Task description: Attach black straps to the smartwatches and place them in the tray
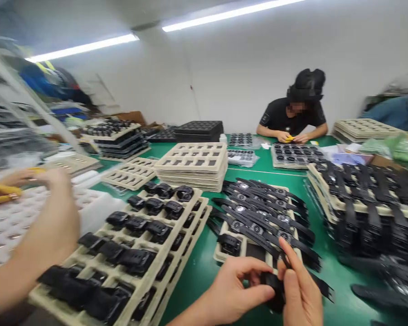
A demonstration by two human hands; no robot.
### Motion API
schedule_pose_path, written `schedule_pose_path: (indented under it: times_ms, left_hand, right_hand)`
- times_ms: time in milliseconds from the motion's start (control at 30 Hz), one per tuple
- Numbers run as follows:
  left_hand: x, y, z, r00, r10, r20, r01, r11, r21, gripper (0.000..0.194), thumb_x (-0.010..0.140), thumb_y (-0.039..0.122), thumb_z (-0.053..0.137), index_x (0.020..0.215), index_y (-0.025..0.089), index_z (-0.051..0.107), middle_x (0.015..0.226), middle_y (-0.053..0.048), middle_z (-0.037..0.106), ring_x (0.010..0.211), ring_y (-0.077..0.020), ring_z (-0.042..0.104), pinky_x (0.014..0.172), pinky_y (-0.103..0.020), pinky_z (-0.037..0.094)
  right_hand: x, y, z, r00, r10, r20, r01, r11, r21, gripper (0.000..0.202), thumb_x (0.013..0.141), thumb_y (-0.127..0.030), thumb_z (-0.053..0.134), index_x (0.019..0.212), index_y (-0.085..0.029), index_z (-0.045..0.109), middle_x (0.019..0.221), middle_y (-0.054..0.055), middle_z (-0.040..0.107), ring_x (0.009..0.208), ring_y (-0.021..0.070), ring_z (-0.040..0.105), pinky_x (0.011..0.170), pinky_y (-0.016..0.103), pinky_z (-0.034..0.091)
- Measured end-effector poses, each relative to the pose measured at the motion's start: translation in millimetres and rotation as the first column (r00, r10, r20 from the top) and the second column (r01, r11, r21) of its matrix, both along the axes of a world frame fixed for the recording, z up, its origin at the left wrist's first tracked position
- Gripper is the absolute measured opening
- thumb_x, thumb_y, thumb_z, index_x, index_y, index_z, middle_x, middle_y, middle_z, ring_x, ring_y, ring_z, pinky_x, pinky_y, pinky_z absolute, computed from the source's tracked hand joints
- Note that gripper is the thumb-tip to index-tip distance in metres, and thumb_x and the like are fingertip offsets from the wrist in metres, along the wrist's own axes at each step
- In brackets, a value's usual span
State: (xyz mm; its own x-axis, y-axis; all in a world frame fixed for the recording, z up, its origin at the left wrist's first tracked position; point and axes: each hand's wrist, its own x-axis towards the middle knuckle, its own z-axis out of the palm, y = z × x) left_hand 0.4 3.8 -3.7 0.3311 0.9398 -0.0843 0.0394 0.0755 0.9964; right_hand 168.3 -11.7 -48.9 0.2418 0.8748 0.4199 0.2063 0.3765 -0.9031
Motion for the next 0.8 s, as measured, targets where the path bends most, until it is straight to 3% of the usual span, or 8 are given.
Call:
schedule_pose_path:
  times_ms: [67, 167, 333, 633, 800]
  left_hand:
    - [-3, 1, 4.6, 0.999, -0.028, 0.024, 0.027, 0.999, 0.036, 0.033, 0.070, 0.023, 0.079, 0.102, 0.017, 0.083, 0.076, -0.002, 0.071, 0.063, -0.0111, 0.053, 0.061, -0.021, 0.043]
    - [-4, 1, 10.6, 0.996, -0.070, 0.055, 0.067, 0.996, 0.059, 0.032, 0.072, 0.018, 0.076, 0.104, 0.018, 0.082, 0.075, -0.002, 0.071, 0.063, -0.0107, 0.052, 0.062, -0.020, 0.043]
    - [-5, 1, 11.4, 0.995, -0.050, 0.089, 0.048, 0.999, 0.019, 0.032, 0.071, 0.021, 0.078, 0.102, 0.015, 0.081, 0.069, -0.001, 0.069, 0.061, -0.0111, 0.053, 0.061, -0.021, 0.045]
    - [-4, -1, 5.5, 0.991, 0.003, 0.135, -0.007, 1.000, 0.026, 0.027, 0.072, 0.026, 0.079, 0.097, 0.015, 0.080, 0.069, -0.002, 0.068, 0.061, -0.0119, 0.055, 0.061, -0.022, 0.048]
    - [-6, 3, 5.9, 0.994, 0.010, 0.113, -0.015, 0.999, 0.049, 0.027, 0.073, 0.024, 0.077, 0.099, 0.016, 0.080, 0.069, 0.000, 0.066, 0.062, -0.0121, 0.054, 0.063, -0.023, 0.047]
  right_hand:
    - [-2, 1, -0.3, 0.999, -0.004, -0.036, 0.006, 1.000, 0.029, 0.031, 0.102, -0.039, 0.056, 0.131, -0.028, 0.063, 0.094, 0.006, 0.071, 0.075, 0.0209, 0.067, 0.065, 0.030, 0.057]
    - [-5, 2, 4.1, 0.999, 0.037, -0.017, -0.035, 0.992, 0.123, 0.013, 0.099, -0.033, 0.061, 0.107, -0.028, 0.070, 0.090, 0.005, 0.068, 0.076, 0.0205, 0.065, 0.066, 0.031, 0.055]
    - [-9, 1, 18.9, 0.996, 0.081, -0.038, -0.073, 0.981, 0.181, 0.015, 0.096, -0.029, 0.060, 0.086, -0.025, 0.070, 0.078, 0.003, 0.060, 0.072, 0.0208, 0.058, 0.064, 0.033, 0.049]
    - [-13, 2, 24.3, 0.982, 0.152, -0.113, -0.134, 0.979, 0.152, 0.025, 0.100, -0.029, 0.050, 0.079, -0.023, 0.061, 0.076, 0.003, 0.054, 0.069, 0.0206, 0.054, 0.061, 0.033, 0.045]
    - [-8, 4, 23.2, 0.971, 0.216, 0.099, -0.228, 0.963, 0.146, 0.016, 0.100, -0.023, 0.050, 0.091, -0.024, 0.063, 0.082, 0.003, 0.055, 0.074, 0.0208, 0.054, 0.063, 0.033, 0.044]
